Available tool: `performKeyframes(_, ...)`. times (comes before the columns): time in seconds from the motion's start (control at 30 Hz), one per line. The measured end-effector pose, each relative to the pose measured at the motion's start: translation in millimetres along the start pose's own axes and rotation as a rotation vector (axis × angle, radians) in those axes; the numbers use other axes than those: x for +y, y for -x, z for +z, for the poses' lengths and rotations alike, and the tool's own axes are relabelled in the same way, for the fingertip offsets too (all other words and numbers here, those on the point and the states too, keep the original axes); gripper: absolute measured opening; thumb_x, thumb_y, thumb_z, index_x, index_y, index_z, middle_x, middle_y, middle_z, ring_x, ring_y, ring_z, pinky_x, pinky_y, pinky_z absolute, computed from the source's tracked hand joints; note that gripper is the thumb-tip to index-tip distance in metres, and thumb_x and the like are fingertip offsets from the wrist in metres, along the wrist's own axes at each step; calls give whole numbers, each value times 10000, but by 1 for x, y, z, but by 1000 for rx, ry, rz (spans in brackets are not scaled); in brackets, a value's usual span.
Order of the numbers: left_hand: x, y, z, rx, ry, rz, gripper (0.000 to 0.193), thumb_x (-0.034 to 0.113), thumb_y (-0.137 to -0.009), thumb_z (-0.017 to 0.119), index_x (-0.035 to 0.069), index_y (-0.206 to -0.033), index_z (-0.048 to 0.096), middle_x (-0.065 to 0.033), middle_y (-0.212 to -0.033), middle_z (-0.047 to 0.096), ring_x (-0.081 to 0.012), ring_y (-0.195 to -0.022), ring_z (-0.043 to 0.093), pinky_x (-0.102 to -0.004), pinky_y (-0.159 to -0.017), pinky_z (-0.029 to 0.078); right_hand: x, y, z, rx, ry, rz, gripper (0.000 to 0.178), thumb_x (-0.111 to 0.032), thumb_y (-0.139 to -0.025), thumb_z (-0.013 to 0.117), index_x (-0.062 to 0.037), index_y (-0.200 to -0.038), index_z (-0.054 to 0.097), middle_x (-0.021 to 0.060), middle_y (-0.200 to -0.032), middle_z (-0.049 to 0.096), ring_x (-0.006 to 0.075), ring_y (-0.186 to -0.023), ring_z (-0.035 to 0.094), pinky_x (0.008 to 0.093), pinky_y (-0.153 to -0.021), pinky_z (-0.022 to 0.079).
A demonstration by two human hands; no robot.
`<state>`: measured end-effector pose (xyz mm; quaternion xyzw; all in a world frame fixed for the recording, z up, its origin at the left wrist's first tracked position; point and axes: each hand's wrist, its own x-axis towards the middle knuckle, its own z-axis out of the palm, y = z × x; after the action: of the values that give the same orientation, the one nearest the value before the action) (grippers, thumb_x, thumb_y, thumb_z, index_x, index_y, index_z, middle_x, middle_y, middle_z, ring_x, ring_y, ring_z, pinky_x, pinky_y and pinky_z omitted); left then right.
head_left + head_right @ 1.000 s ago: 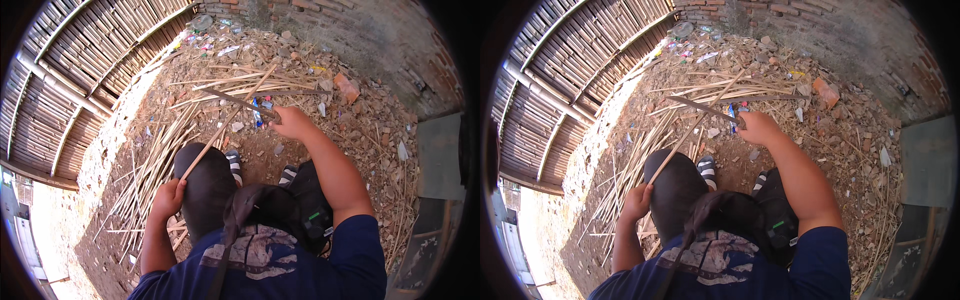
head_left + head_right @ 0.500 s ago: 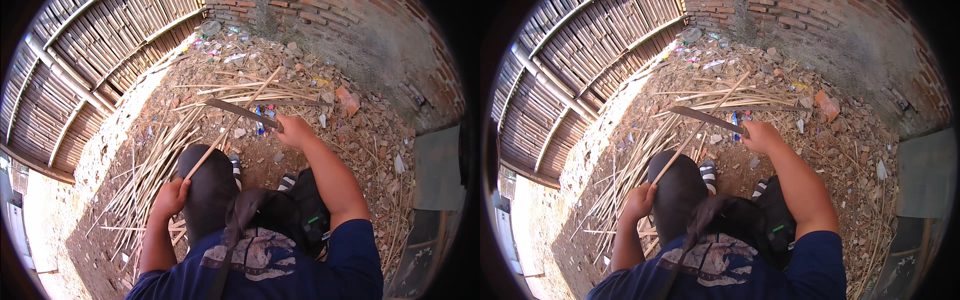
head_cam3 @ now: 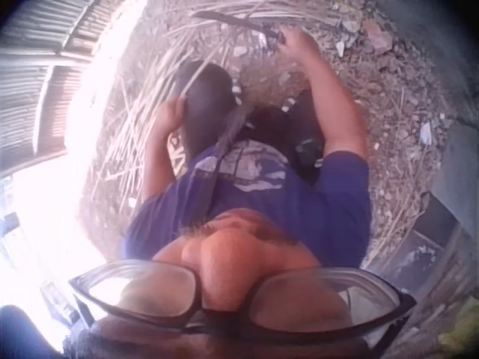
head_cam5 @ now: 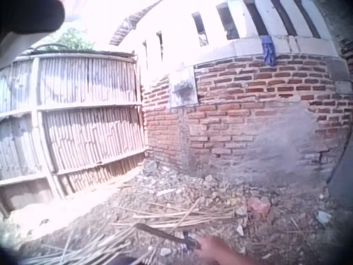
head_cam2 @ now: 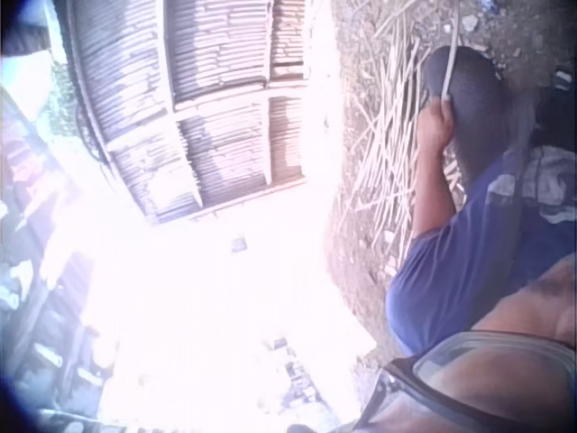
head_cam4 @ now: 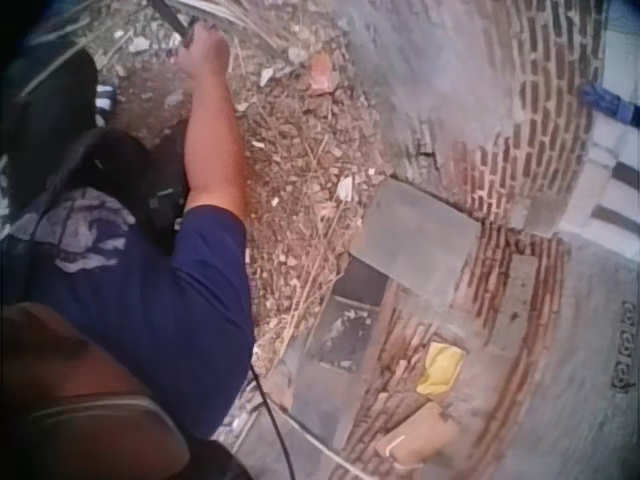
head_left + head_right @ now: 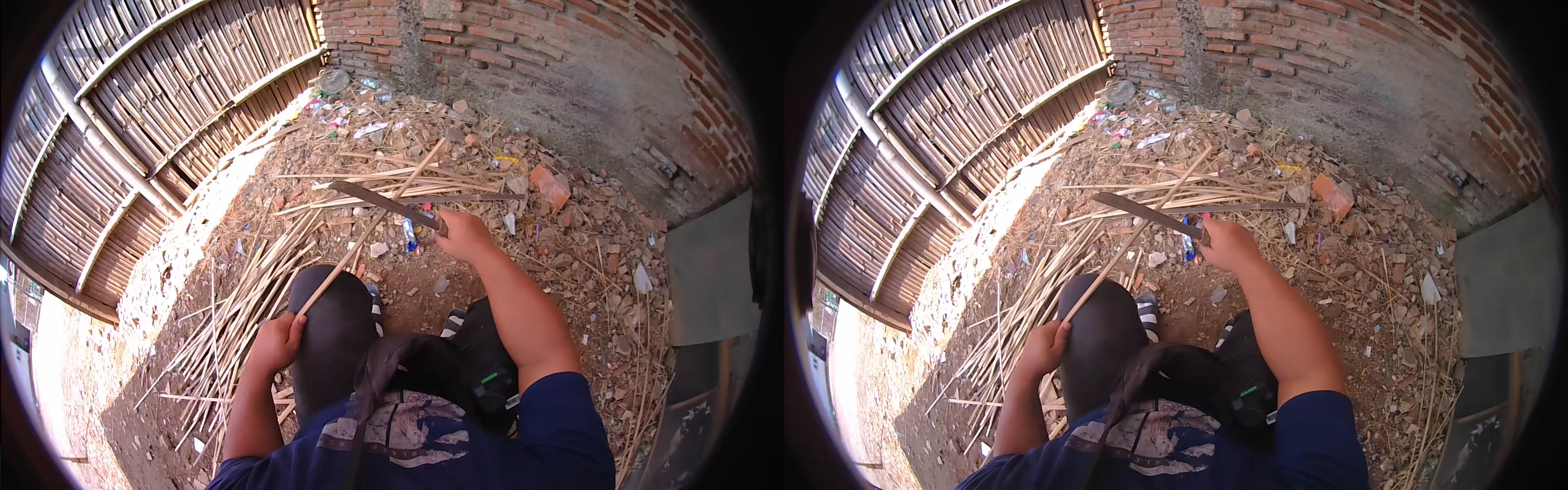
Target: The person uses a large knife to shave and smooth the surface of bamboo strips while sitting on the ground.
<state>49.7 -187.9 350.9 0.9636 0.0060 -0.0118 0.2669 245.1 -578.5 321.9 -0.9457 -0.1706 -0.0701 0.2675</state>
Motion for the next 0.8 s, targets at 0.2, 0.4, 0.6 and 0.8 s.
performKeyframes(0.2, 17, -5, -18, 7, -130, 4, 460, 382, -1046, 537, -8, -817, 620, -257, -731, 633, -470, -729, 629, -529, -666, 472, -1, 5, -18, -24, -8, -10, 230, -243, -837, 745, -91, -953, 617, 144, -855, 700, 382, -849, 695, 517, -727, 539)
performKeyframes(0.4, 45, -34, -28, 49, -169, 101, 461, 396, -1045, 530, 15, -801, 614, -254, -755, 646, -483, -756, 623, -545, -675, 474, 4, 17, -19, 16, 61, -137, 281, -272, -817, 761, -102, -960, 590, 142, -858, 700, 382, -866, 702, 522, -739, 548)
performKeyframes(0.6, 44, -31, -16, 39, -142, 93, 453, 383, -1050, 527, 12, -797, 592, -268, -720, 618, -500, -751, 619, -570, -671, 461, -3, 18, -32, 8, 85, -144, 284, -262, -808, 761, -109, -971, 586, 128, -865, 703, 374, -853, 703, 522, -735, 547)
performKeyframes(0.8, 41, -36, -5, 33, -61, 147, 425, 332, -1047, 529, 4, -779, 569, -259, -702, 598, -489, -712, 604, -548, -641, 445, 3, 18, -29, 82, 58, -122, 287, -229, -774, 786, -105, -951, 598, 117, -809, 672, 385, -786, 683, 510, -676, 524)
